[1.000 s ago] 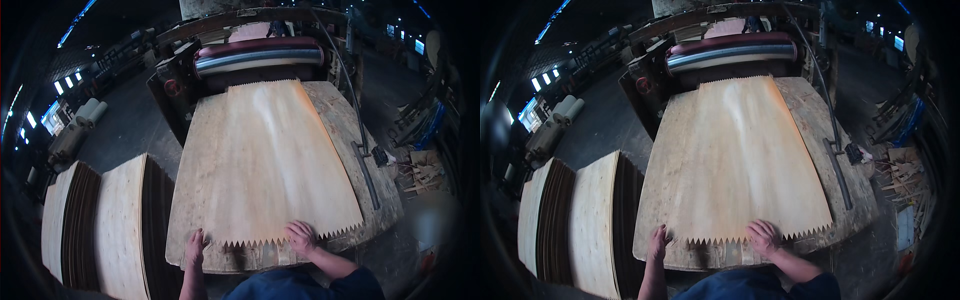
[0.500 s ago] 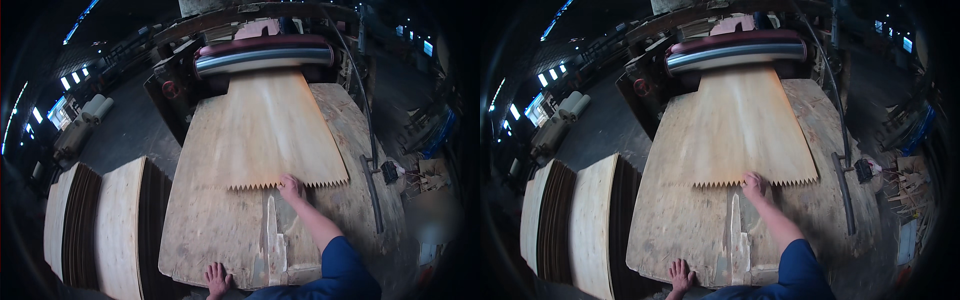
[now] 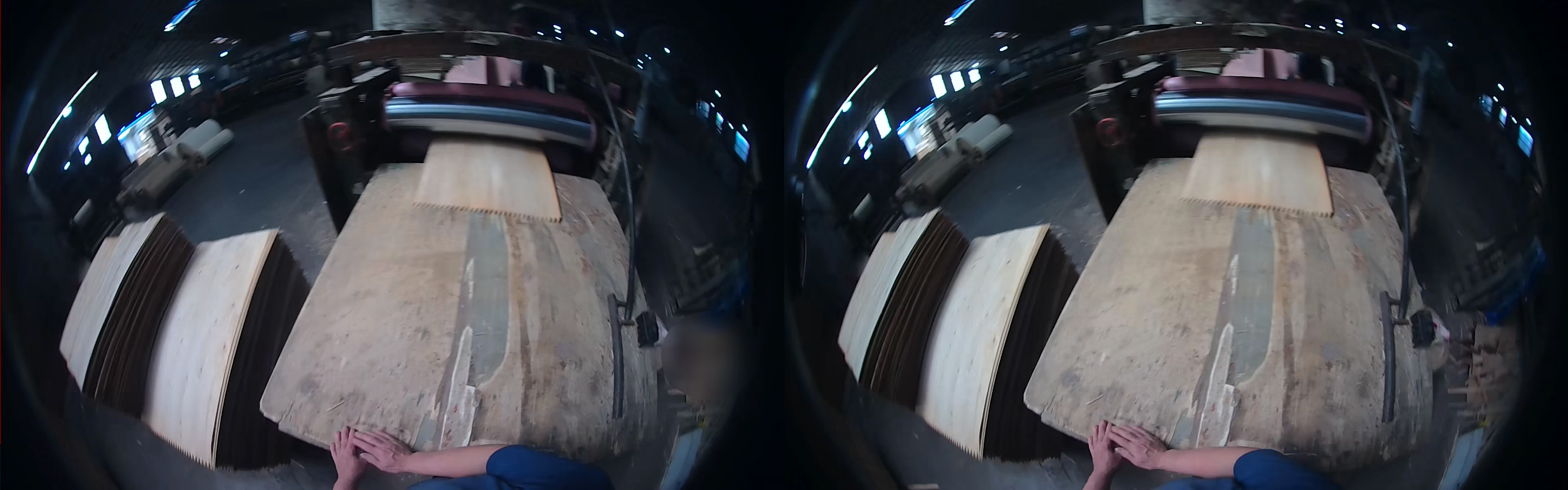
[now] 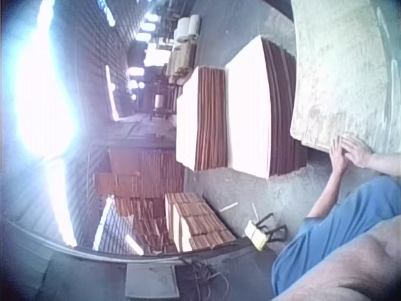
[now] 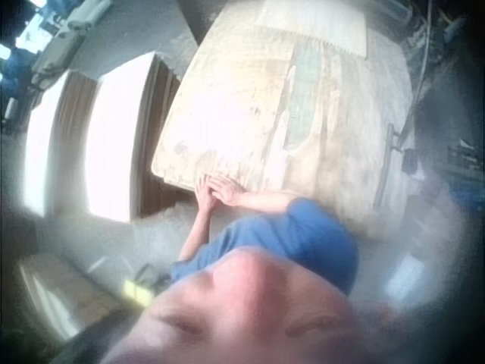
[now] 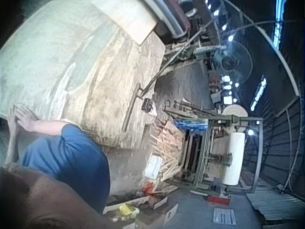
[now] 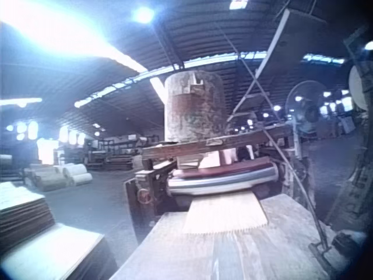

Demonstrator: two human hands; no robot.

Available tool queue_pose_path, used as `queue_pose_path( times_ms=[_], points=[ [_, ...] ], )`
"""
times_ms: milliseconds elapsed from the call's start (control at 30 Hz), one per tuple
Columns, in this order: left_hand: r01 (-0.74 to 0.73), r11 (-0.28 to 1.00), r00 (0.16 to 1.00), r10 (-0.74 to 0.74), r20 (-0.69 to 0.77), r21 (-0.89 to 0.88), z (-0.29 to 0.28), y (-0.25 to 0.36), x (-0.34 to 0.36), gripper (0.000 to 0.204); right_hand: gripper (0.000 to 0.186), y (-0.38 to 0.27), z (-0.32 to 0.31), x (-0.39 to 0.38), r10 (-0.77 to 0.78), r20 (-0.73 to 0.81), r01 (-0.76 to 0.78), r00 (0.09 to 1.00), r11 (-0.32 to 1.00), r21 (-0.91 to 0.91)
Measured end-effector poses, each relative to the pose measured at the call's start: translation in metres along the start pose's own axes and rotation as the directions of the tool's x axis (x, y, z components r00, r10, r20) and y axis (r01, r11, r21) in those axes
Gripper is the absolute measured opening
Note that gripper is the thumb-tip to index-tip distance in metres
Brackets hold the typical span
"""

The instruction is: The person operates a machine lever, guides finger-jointed wood sheets through the roller machine by hand, and fetches another stack of wood sheets to feed into the machine before unbuckling a strap.

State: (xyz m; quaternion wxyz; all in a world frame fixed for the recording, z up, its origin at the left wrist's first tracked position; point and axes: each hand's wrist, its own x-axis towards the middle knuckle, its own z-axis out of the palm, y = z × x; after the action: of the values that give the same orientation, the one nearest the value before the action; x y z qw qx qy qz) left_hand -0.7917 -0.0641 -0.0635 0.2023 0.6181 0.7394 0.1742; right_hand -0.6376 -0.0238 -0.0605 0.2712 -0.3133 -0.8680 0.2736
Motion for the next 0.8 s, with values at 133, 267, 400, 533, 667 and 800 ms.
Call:
queue_pose_path(
  times_ms=[133,267,400,533,667,800],
  points=[
    [0.071,0.954,0.958,-0.147,-0.248,-0.291,-0.011,-0.04,-0.084,0.045,0.052,0.006,-0.008,0.006,-0.022,0.23,0.092,0.973,0.95,-0.299],
    [0.466,0.71,0.837,-0.547,0.005,-0.528,-0.039,-0.082,-0.157,0.036,0.06,0.011,-0.027,0.0,-0.067,0.146,0.119,0.987,0.915,-0.386],
    [0.503,0.474,0.765,-0.633,0.118,-0.723,-0.058,-0.142,-0.234,0.027,0.07,0.029,-0.015,-0.005,-0.055,0.205,0.142,0.977,0.886,-0.441],
    [0.519,0.217,0.633,-0.748,0.2,-0.827,-0.089,-0.186,-0.298,0.024,0.075,0.044,-0.017,-0.006,0.012,0.287,0.137,0.958,0.859,-0.493],
    [0.358,0.085,0.55,-0.824,0.136,-0.93,-0.109,-0.249,-0.329,0.021,0.08,-0.017,0.001,0.032,0.348,0.268,-0.11,0.898,0.768,-0.63],
    [0.213,0.069,0.484,-0.874,0.044,-0.975,-0.159,-0.328,-0.341,0.019,0.079,-0.038,0.072,0.113,0.716,-0.06,-0.591,0.695,0.521,-0.616]
  ],
)
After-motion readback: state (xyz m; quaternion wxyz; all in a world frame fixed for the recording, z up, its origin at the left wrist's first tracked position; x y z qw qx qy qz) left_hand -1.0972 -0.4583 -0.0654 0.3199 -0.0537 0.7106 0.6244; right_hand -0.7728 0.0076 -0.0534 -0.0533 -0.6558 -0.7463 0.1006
